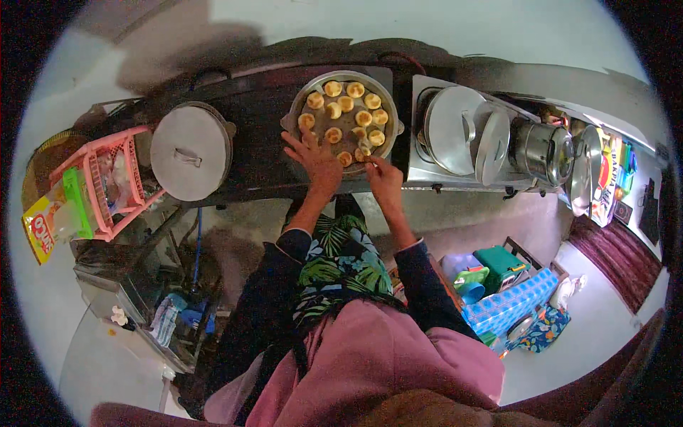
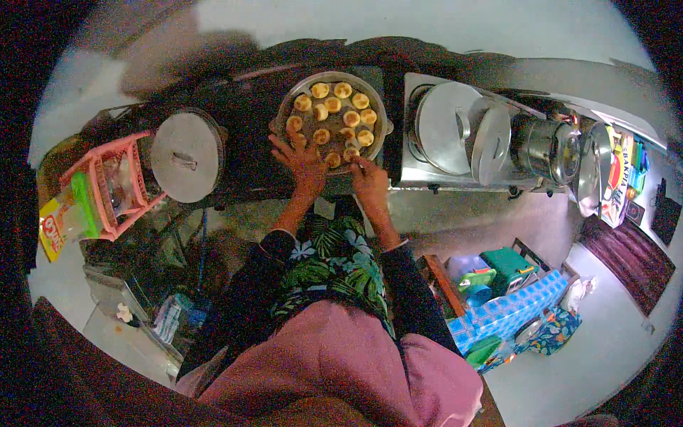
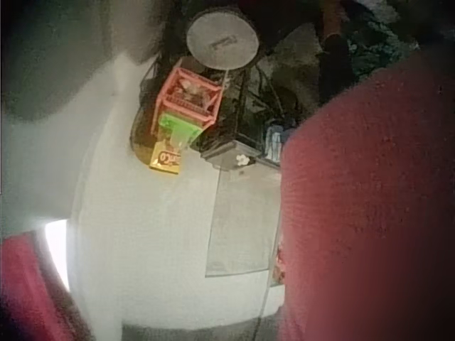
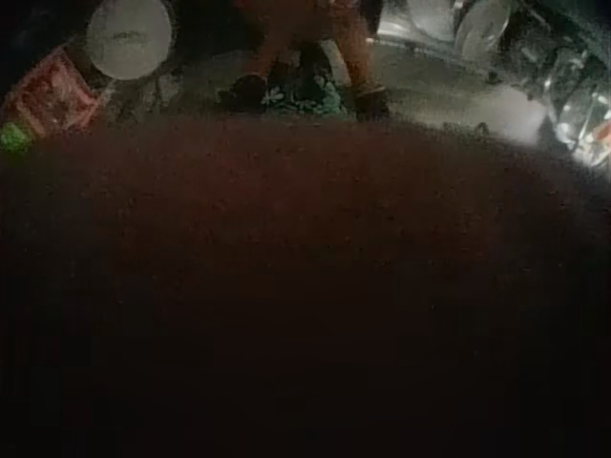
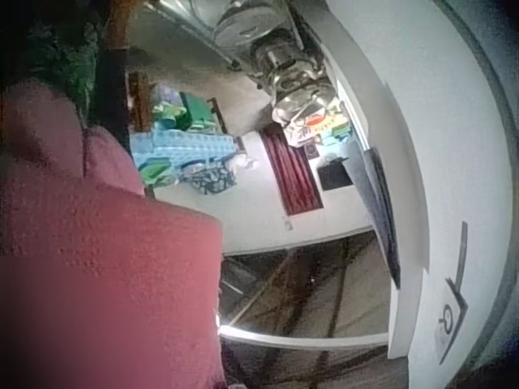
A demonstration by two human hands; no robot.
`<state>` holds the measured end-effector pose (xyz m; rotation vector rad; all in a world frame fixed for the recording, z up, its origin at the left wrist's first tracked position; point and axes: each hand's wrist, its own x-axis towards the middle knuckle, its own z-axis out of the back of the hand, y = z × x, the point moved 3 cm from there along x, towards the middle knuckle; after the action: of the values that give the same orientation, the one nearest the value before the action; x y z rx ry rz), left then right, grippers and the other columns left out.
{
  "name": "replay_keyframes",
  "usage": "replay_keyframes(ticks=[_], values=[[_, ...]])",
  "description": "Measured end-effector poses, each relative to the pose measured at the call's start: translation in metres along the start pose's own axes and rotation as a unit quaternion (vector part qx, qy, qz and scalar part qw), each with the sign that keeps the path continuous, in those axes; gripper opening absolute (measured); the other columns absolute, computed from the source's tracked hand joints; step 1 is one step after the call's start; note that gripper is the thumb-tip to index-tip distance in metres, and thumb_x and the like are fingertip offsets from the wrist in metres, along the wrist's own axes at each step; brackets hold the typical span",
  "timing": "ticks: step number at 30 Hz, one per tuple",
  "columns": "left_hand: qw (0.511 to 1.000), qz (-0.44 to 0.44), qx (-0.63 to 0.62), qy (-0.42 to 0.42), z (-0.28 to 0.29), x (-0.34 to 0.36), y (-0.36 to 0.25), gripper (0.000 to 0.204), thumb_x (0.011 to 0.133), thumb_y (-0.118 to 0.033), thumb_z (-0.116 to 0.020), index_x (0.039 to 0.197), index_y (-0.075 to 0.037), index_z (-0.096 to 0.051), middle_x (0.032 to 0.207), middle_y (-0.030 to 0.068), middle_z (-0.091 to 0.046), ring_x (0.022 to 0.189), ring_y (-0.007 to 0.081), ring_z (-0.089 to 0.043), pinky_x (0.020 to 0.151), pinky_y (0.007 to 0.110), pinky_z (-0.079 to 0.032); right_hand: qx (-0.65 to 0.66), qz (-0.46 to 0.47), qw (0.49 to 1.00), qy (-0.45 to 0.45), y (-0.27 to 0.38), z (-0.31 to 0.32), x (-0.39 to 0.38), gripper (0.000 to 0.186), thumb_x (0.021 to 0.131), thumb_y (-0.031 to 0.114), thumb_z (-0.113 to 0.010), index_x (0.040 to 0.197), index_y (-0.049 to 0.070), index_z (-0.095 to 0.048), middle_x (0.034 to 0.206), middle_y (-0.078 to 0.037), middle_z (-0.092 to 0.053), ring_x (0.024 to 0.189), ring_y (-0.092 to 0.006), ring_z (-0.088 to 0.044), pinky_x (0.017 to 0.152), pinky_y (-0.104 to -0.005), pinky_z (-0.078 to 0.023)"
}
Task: The person uncovers several lids from steaming pans, checks the contents by hand, and then re-covers the pans.
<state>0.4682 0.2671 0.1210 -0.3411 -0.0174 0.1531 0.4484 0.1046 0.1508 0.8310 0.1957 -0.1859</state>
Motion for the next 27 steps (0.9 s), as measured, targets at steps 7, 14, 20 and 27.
replay_keyframes(ticks=[7, 14, 20, 27], values=[[0.998, 0.005, -0.066, 0.014, 0.002, 0.006, -0.003, 0.044, 0.061, -0.012, -0.072, 0.101, 0.004, -0.059, 0.141, 0.0275, -0.016, 0.129, 0.0552, 0.004, 0.096, 0.073, -0.004, 0.112, -0.029, 0.993, -0.005, 0.022, 0.010, -0.015, 0.021, 0.081, 0.017, -0.062, 0.097, 0.005, -0.065, 0.078, -0.018, -0.065, 0.071, -0.0298, -0.065, 0.063, -0.0347, -0.050], [0.969, -0.140, -0.201, 0.009, 0.029, -0.064, 0.021, 0.028, 0.070, 0.002, -0.060, 0.098, 0.008, -0.058, 0.139, 0.0251, -0.028, 0.131, 0.0464, -0.018, 0.101, 0.060, -0.022, 0.092, -0.015, 0.995, -0.017, 0.014, -0.001, 0.020, 0.023, 0.084, 0.016, -0.061, 0.102, 0.002, -0.064, 0.072, -0.011, -0.064, 0.061, -0.0165, -0.061, 0.057, -0.0292, -0.047], [0.824, 0.015, -0.467, 0.319, -0.015, -0.226, 0.101, 0.055, 0.089, -0.023, -0.048, 0.138, -0.007, -0.029, 0.143, 0.0245, -0.019, 0.133, 0.0430, -0.018, 0.100, 0.056, -0.028, 0.054, 0.016, 0.997, -0.052, 0.027, -0.022, 0.035, 0.024, 0.087, 0.015, -0.058, 0.105, 0.001, -0.063, 0.072, -0.010, -0.064, 0.059, -0.0110, -0.058, 0.055, -0.0262, -0.047], [0.820, 0.029, -0.009, 0.571, -0.014, -0.263, 0.144, 0.074, 0.087, -0.061, -0.030, 0.139, -0.009, -0.030, 0.144, 0.0305, -0.009, 0.128, 0.0563, -0.011, 0.096, 0.068, -0.020, -0.015, -0.002, 0.999, -0.039, 0.018, -0.024, 0.025, 0.022, 0.084, 0.016, -0.058, 0.101, 0.003, -0.064, 0.073, -0.016, -0.064, 0.061, -0.0225, -0.061, 0.056, -0.0329, -0.048]])
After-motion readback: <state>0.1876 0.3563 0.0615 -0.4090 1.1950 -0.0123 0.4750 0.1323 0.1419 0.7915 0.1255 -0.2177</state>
